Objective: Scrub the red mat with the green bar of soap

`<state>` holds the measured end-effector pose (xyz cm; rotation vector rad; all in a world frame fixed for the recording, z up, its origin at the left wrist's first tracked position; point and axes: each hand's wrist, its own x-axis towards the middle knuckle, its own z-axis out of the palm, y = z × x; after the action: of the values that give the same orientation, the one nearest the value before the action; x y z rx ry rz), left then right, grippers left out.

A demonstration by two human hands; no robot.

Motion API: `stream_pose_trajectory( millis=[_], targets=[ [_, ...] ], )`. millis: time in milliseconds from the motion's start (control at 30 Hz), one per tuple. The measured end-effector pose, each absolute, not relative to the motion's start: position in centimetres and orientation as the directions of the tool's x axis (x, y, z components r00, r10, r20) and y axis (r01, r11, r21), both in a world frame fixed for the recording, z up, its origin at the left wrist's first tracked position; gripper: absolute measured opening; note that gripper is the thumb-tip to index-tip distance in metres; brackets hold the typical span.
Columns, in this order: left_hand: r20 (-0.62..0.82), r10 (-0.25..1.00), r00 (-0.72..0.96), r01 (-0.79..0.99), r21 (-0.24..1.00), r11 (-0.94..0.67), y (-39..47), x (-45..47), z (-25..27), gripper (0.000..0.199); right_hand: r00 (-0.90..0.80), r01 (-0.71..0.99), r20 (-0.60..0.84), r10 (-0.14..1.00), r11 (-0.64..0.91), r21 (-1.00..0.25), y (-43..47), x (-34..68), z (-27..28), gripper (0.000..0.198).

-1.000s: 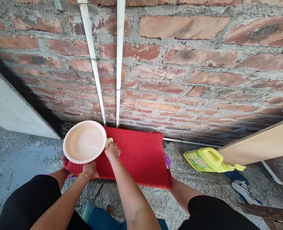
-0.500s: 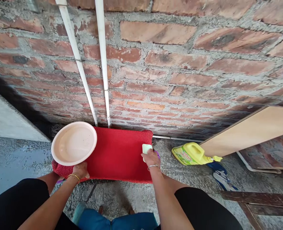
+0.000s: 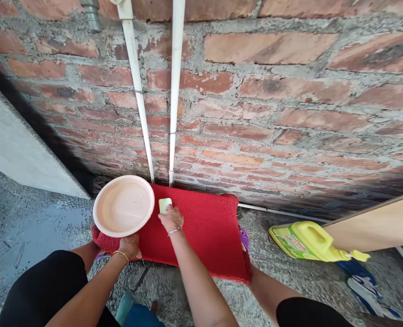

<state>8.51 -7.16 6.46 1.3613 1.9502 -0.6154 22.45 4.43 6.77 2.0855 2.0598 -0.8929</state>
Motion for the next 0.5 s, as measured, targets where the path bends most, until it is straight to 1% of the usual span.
stream_pose_trajectory(
  millis=[133, 233, 300, 367, 433, 500],
  targets=[
    [-0.753, 0.621, -0.217, 0.94, 0.009, 0.34, -7.1, 8.3, 6.2, 0.052, -0.17, 0.946, -0.472, 0.865, 0.009, -0.325, 3.9, 17.8, 7.6, 0.034],
    [-0.751, 0.627, -0.207, 0.945, 0.012, 0.327, -7.1, 8.3, 6.3, 0.055, -0.208, 0.956, -0.449, 0.869, 0.084, -0.28, 4.3, 19.3, 7.8, 0.038],
    [-0.748, 0.631, -0.206, 0.948, 0.008, 0.319, -7.1, 8.4, 6.4, 0.055, -0.183, 0.97, -0.426, 0.886, 0.094, -0.222, 5.0, 22.5, 7.9, 0.04],
    [-0.748, 0.631, -0.207, 0.948, 0.007, 0.319, -7.2, 8.4, 6.5, 0.053, -0.094, 0.987, -0.419, 0.903, 0.029, -0.16, 5.6, 27.1, 8.0, 0.04],
    [-0.751, 0.625, -0.213, 0.945, 0.004, 0.326, -7.3, 8.5, 6.7, 0.051, 0.038, 0.99, -0.423, 0.905, -0.093, -0.11, 6.2, 32.2, 8.1, 0.04],
    [-0.75, 0.625, -0.219, 0.945, -0.005, 0.326, -7.3, 8.6, 6.9, 0.052, 0.168, 0.971, -0.404, 0.899, -0.222, -0.09, 6.4, 37.1, 8.2, 0.038]
  ],
)
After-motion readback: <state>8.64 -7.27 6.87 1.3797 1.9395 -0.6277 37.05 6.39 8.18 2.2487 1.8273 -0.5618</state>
